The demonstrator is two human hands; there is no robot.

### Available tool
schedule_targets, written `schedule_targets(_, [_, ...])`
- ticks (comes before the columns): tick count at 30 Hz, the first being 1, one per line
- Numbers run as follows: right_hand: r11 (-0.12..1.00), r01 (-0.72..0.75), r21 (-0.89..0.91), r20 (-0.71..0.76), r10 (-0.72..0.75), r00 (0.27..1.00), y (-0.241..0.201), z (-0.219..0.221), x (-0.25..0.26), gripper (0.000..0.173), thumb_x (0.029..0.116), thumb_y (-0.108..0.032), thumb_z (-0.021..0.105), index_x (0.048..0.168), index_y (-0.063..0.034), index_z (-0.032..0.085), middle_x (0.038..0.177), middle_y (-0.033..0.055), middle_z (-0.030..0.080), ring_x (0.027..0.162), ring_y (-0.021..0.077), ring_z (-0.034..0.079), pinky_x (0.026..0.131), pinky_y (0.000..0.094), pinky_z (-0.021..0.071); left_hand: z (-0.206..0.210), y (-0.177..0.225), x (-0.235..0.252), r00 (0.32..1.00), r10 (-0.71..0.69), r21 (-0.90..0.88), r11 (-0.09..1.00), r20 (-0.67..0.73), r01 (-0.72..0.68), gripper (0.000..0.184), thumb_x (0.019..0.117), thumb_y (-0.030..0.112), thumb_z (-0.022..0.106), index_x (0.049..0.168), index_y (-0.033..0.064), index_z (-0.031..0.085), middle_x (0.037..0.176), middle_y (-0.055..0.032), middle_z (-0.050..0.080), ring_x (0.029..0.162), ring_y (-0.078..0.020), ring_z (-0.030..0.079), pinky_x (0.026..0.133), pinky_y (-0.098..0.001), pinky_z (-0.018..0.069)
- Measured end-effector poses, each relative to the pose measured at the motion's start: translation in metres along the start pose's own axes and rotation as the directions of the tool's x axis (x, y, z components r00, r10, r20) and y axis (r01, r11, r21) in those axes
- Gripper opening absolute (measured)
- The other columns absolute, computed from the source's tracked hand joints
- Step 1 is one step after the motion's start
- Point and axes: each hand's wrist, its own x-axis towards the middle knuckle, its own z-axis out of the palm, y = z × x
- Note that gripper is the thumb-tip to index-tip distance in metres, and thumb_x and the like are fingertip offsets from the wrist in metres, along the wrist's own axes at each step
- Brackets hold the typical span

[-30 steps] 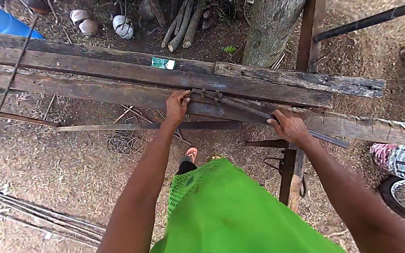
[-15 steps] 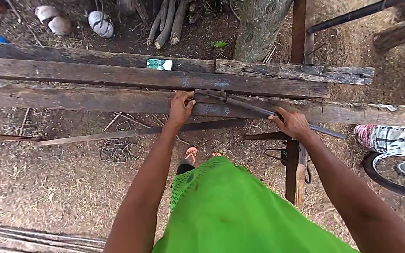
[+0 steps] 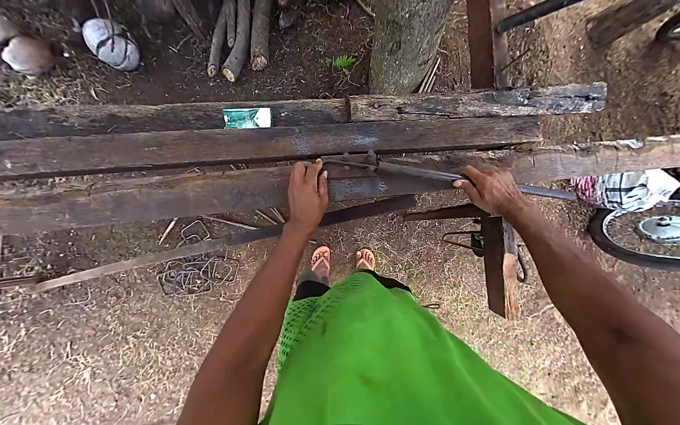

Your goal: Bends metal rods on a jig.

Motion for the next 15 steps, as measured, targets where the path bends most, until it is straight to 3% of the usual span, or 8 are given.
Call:
schedule_targets(6, [0.996, -0.090, -0.005, 0.010, 0.090, 0.996, -0.009, 0.001, -0.003, 0.066, 0.1056, -0.055, 0.028, 0.107, -0.0002, 0.064, 0.085, 0.0237, 0.069, 0.075, 0.0483, 0.070, 0.059, 0.0645, 0.0508, -0.001, -0.020, 0.007, 0.981, 0.194, 0.139, 0.972, -0.018, -0.189, 0.029, 0.0996, 0.022, 0.059, 0.116, 0.0030, 0.073, 0.107, -0.0188, 0.069, 0.108, -0.0378, 0.064, 0.097, -0.0479, 0.0510])
schedule_targets(15, [0.999, -0.023, -0.023, -0.022, 0.022, 1.000, 0.000, 0.009, -0.002, 0.076, 0.1044, -0.063, 0.017, 0.099, -0.0016, 0.063, 0.074, 0.0211, 0.065, 0.069, 0.0467, 0.069, 0.055, 0.0614, 0.0494, 0.010, -0.018, 0.006, 0.979, 0.180, 0.204, 0.966, -0.090, -0.159, 0.027, 0.0976, 0.020, 0.059, 0.109, 0.0012, 0.073, 0.103, -0.0172, 0.069, 0.104, -0.0348, 0.064, 0.095, -0.0434, 0.0505])
